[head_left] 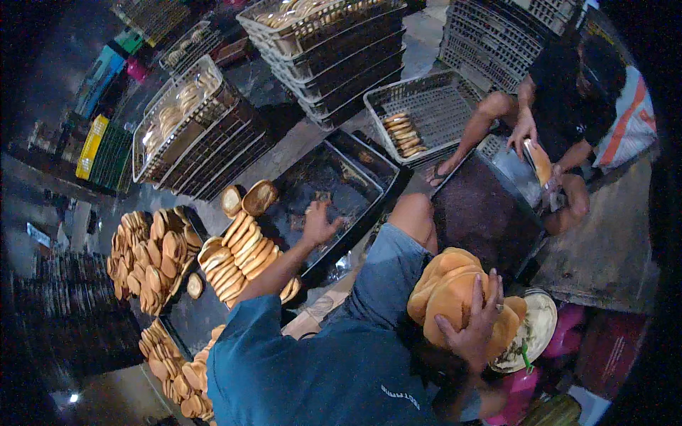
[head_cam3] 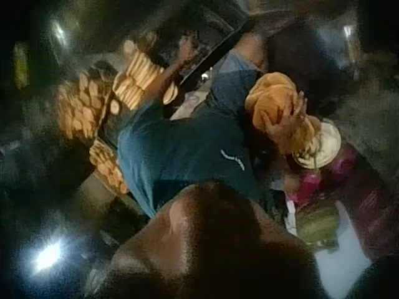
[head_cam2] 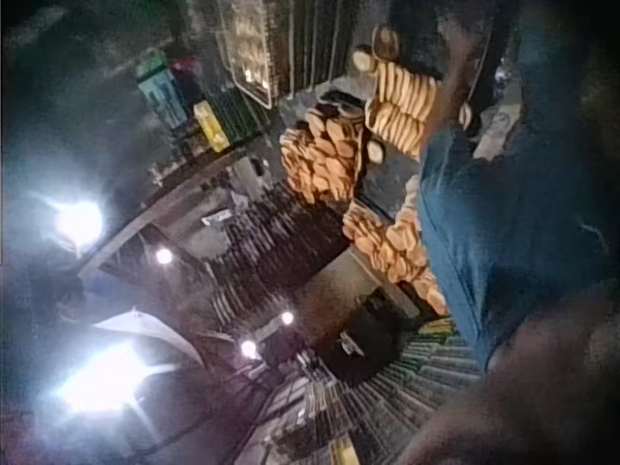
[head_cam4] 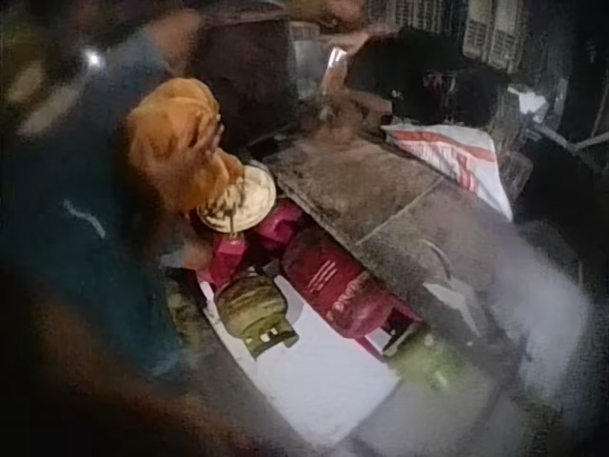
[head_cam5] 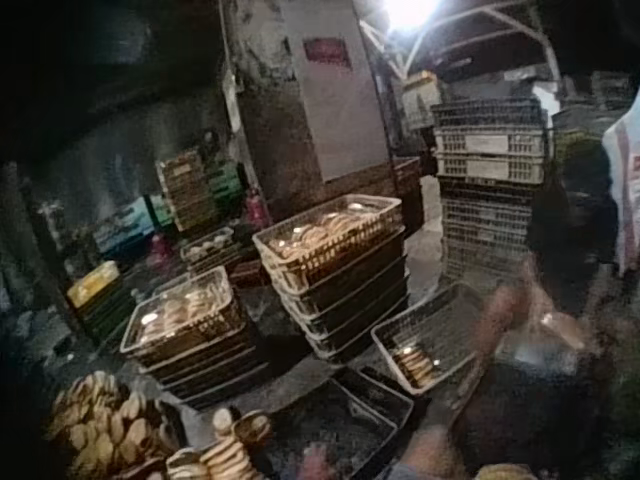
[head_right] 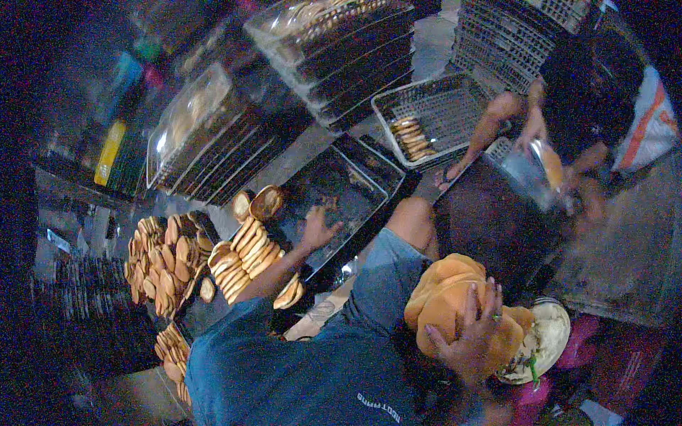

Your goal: The person sits on the floor and spreads a white creamy substance onto sliced bread rolls using a green spatula. They pick up rolls from a pile, scoop the spread from a bucket, and apply it to the bread before placing the finished rolls into a white plastic crate.

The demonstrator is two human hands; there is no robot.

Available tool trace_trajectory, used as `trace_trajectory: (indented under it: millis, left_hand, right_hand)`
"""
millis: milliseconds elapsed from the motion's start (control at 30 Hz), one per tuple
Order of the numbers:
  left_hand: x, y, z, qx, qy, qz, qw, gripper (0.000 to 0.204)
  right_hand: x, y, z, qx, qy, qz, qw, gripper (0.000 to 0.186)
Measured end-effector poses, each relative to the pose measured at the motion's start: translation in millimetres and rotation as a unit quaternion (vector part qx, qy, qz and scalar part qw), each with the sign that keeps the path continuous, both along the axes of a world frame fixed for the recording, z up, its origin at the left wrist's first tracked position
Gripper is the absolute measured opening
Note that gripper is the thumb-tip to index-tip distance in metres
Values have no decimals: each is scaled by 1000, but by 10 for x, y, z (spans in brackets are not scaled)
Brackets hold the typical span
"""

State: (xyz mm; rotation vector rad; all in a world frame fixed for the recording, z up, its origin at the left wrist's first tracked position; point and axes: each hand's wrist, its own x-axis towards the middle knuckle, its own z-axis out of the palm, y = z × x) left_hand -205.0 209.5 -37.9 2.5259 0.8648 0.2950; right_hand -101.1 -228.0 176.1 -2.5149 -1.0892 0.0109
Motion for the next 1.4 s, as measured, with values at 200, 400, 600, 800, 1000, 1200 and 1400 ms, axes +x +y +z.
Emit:
trace_trajectory:
  millis: [200,400,600,800,1000,1200,1400]
  left_hand:
    - [-655,1367,-619,21,277,200,940,83]
    - [-1127,2233,-825,-5,237,307,922,66]
    - [-852,2449,-889,15,350,289,891,65]
    - [351,1229,151,128,-161,50,977,37]
    - [1275,-1311,2316,15,-423,-372,826,46]
    - [1409,-2836,2784,-98,-366,-688,619,61]
    - [1164,-3205,2808,-20,-194,-621,759,84]
  right_hand:
    - [-18,19,120,-9,51,-32,998,111]
    - [-48,26,74,34,89,-63,993,117]
    - [-91,43,13,55,107,-87,989,122]
    - [-130,-136,-13,148,114,-112,976,124]
    - [74,-414,155,502,303,-138,798,117]
    - [57,-1041,603,648,430,-177,603,89]
    - [-394,-1556,480,729,230,-200,613,83]
